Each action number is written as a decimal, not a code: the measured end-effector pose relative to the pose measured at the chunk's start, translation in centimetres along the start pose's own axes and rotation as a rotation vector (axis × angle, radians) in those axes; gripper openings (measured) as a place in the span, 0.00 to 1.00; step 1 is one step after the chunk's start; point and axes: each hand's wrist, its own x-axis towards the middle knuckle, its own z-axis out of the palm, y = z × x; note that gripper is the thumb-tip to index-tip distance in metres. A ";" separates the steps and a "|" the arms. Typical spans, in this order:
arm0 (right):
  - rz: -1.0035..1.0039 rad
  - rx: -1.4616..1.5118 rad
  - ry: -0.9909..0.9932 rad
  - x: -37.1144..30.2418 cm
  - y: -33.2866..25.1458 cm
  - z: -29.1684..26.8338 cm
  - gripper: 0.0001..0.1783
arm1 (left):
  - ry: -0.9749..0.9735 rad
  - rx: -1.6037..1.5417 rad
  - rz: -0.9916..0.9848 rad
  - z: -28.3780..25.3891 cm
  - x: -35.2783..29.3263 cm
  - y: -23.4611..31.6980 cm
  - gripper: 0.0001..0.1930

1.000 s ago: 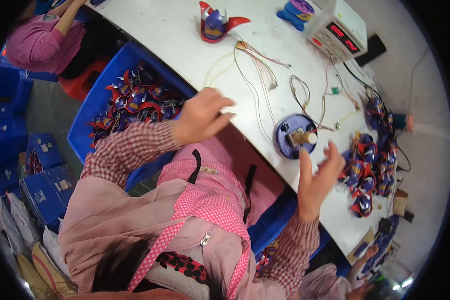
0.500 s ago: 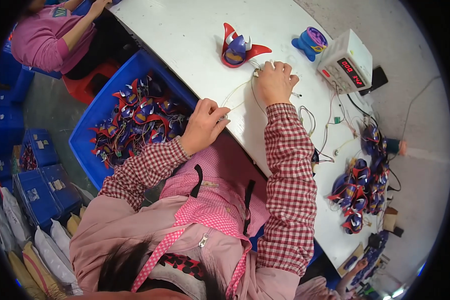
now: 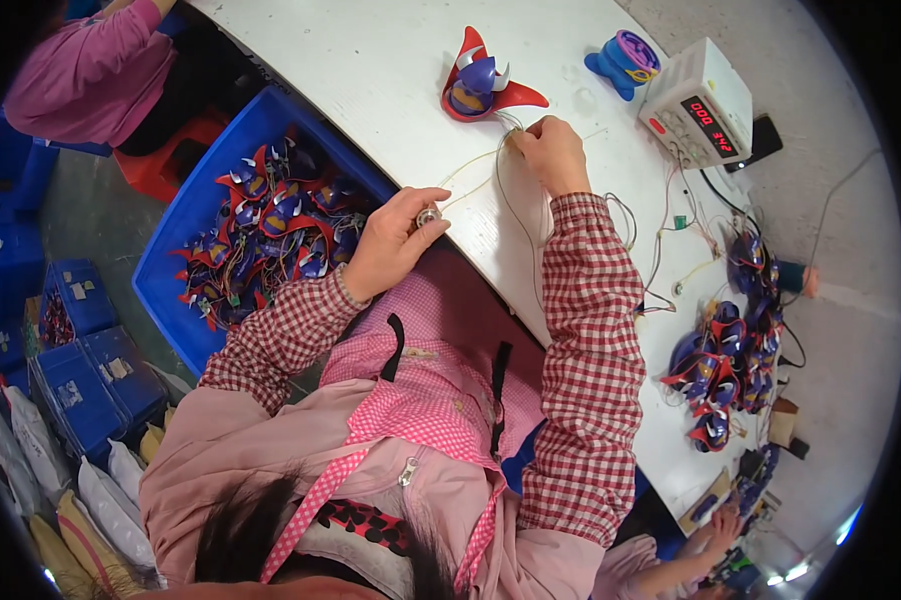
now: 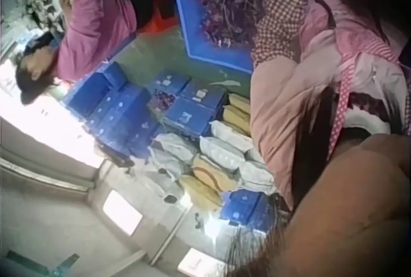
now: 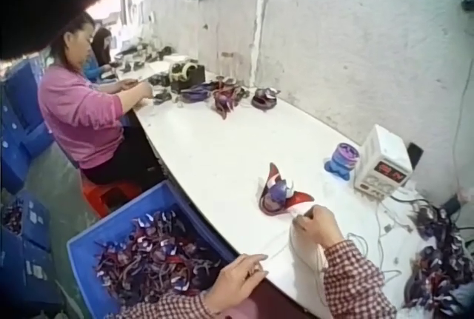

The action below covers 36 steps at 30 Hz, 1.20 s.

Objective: Assembling electronic toy figures by connecting internal wiring and snapping plastic parts together.

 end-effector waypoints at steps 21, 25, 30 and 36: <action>0.115 0.143 -0.011 1.0 1.7 1.5 0.22 | -0.097 -0.676 -0.538 0.1 -1.9 -0.1 0.10; 0.035 0.102 -0.018 0.4 1.8 -0.1 0.22 | -0.106 -0.593 -0.486 0.7 -1.7 0.0 0.10; -0.280 -0.015 0.299 -3.1 2.5 -4.1 0.19 | -0.106 -0.509 -0.428 0.8 -1.3 0.1 0.11; -0.554 -0.333 -0.133 -9.7 3.5 -8.8 0.08 | -0.096 -0.451 -0.392 1.0 -1.4 0.1 0.11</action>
